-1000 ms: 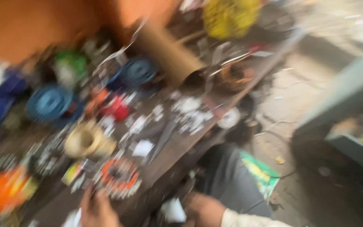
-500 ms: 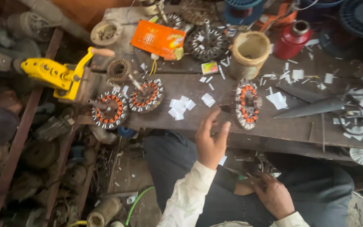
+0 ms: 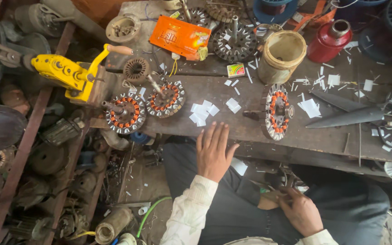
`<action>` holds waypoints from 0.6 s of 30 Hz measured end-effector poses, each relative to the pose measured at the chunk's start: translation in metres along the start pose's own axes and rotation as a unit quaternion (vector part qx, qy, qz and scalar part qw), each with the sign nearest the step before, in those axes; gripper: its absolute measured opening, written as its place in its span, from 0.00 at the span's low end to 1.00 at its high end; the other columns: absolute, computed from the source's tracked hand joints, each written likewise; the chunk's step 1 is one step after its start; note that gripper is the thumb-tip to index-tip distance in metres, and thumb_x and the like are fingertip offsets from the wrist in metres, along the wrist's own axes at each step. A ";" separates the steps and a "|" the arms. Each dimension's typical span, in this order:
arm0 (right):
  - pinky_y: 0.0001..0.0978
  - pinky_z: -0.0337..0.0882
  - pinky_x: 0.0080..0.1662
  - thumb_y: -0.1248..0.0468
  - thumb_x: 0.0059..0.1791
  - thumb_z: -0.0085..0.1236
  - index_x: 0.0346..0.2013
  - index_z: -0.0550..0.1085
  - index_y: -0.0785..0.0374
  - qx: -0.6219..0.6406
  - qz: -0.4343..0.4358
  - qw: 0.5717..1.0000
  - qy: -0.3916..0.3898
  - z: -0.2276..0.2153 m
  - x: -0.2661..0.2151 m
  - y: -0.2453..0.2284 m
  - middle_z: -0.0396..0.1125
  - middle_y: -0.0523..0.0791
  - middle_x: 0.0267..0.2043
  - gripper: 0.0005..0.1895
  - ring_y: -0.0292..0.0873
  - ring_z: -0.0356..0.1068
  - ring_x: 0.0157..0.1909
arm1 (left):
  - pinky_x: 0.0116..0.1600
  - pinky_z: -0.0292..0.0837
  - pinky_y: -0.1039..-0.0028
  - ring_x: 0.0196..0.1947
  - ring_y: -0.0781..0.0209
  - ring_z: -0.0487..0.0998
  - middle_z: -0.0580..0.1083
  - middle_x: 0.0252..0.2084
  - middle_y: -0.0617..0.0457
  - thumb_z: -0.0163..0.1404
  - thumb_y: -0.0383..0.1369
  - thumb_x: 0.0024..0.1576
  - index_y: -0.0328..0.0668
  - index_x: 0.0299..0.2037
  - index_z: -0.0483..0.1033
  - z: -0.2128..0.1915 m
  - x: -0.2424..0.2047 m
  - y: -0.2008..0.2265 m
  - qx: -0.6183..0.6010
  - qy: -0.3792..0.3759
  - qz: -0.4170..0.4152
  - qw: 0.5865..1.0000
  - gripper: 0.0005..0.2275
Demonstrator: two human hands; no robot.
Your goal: The person assembles small white insulating pieces onto a cylindrical electrical component with copper windings. They pick up pieces, place them into slots, and use a metal rod to press them into place.
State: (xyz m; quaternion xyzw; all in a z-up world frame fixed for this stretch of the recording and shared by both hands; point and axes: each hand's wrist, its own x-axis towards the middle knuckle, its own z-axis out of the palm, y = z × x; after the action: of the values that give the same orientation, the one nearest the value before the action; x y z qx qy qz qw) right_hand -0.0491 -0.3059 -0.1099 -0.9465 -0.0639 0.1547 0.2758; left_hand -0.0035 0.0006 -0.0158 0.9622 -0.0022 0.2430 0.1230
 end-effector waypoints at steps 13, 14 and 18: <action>0.41 0.76 0.44 0.56 0.44 0.60 0.46 0.79 0.54 0.004 0.003 1.000 0.003 0.003 -0.001 -0.003 0.77 0.49 0.38 0.16 0.53 0.78 0.41 | 0.66 0.68 0.63 0.63 0.56 0.74 0.75 0.60 0.53 0.55 0.30 0.57 0.40 0.56 0.77 0.003 -0.004 -0.027 0.009 0.059 0.111 0.992 0.16; 0.41 0.76 0.44 0.56 0.45 0.60 0.46 0.78 0.54 0.001 0.011 1.000 0.001 0.002 -0.002 -0.004 0.77 0.49 0.38 0.16 0.53 0.78 0.41 | 0.63 0.69 0.63 0.60 0.55 0.76 0.76 0.57 0.53 0.56 0.29 0.56 0.40 0.53 0.77 0.004 -0.005 -0.029 -0.023 0.066 0.108 0.992 0.15; 0.39 0.77 0.42 0.59 0.43 0.61 0.46 0.79 0.56 0.042 -0.016 0.998 0.033 -0.009 -0.005 -0.017 0.77 0.49 0.38 0.17 0.50 0.79 0.39 | 0.55 0.74 0.66 0.49 0.57 0.79 0.78 0.47 0.56 0.61 0.26 0.55 0.45 0.45 0.77 -0.001 -0.008 -0.017 -0.172 0.129 0.010 0.977 0.10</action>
State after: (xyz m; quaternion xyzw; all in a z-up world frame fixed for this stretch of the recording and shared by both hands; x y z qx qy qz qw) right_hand -0.0511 -0.2970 -0.0921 -0.9376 -0.0630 0.1213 0.3197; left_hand -0.0100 0.0173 -0.0228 0.8871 -0.0384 0.3620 0.2837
